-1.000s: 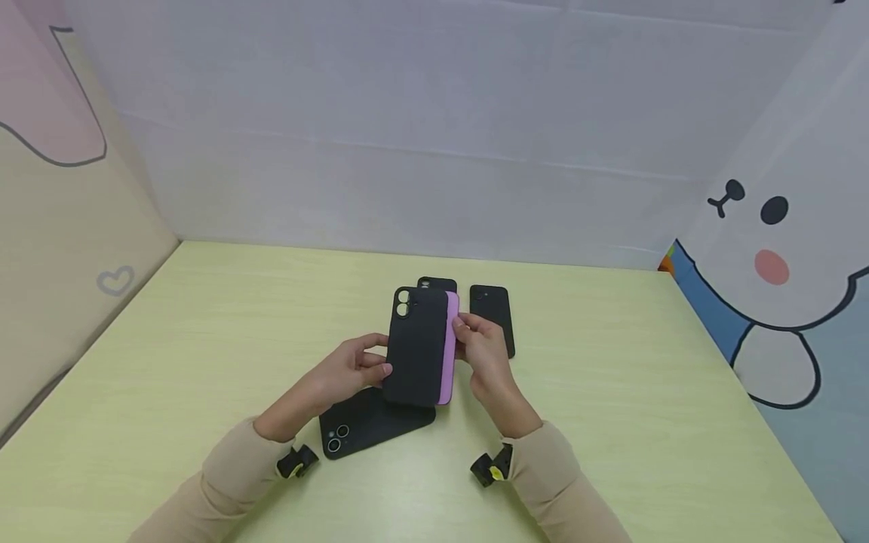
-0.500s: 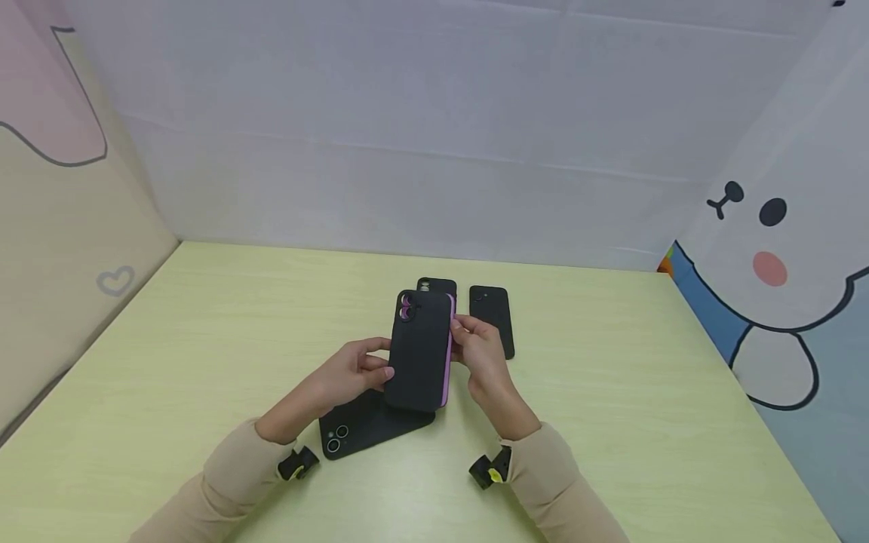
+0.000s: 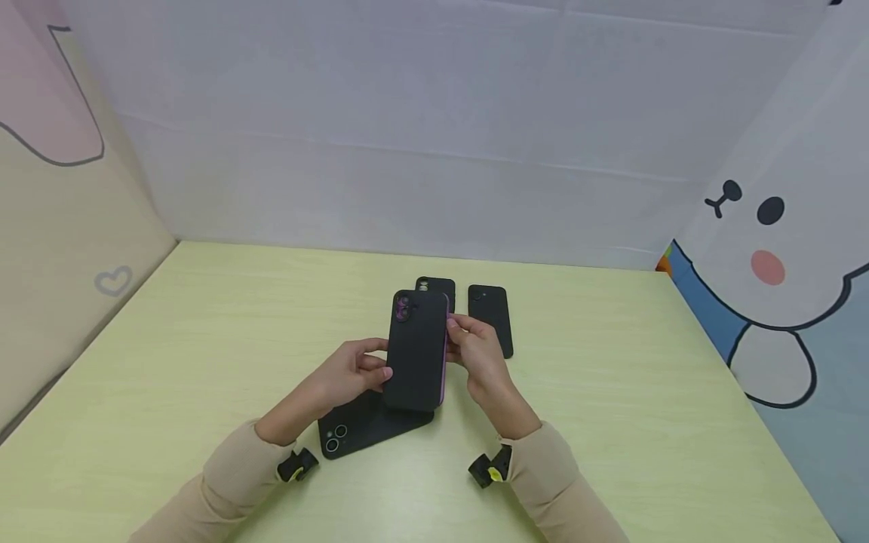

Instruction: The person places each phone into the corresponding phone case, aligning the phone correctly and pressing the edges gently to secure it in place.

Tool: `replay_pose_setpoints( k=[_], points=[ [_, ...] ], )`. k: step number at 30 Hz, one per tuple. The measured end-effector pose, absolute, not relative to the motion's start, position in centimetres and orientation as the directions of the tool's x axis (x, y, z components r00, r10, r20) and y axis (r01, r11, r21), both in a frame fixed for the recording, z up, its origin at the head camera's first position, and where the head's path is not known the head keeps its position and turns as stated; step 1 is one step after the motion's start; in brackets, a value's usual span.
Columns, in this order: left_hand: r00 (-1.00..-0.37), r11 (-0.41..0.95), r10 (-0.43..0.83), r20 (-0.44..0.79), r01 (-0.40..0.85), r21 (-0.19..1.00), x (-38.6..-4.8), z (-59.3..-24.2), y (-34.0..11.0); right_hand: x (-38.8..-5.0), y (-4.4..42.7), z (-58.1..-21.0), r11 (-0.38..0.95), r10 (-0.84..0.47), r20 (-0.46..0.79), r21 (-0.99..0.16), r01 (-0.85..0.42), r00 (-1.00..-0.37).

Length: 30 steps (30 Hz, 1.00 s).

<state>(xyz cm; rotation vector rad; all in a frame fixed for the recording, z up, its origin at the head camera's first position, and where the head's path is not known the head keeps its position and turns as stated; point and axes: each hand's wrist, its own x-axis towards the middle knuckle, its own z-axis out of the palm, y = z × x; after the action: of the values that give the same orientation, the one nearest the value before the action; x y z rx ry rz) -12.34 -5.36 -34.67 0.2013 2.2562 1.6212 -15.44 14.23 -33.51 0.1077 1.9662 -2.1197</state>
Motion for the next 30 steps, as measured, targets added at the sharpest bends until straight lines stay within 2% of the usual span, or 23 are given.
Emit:
replay_pose_setpoints(
  k=[8, 20, 30],
  points=[
    [-0.929, 0.339, 0.308, -0.204, -0.093, 0.936, -12.48, -35.0, -5.42, -15.45, 14.13, -33.34, -0.038, -0.105, -0.242, -0.968, 0.247, -0.965],
    [-0.925, 0.321, 0.326, -0.197, -0.088, 0.943, -12.51, -35.01, -5.54, -15.41, 14.15, -33.63, 0.052, -0.095, -0.21, -0.977, 0.206, -0.973],
    [-0.921, 0.347, 0.323, -0.216, -0.097, 0.933, -12.52, -34.89, -5.49, -15.41, 14.11, -33.53, -0.012, -0.056, -0.214, -0.977, 0.215, -0.975]
  ],
)
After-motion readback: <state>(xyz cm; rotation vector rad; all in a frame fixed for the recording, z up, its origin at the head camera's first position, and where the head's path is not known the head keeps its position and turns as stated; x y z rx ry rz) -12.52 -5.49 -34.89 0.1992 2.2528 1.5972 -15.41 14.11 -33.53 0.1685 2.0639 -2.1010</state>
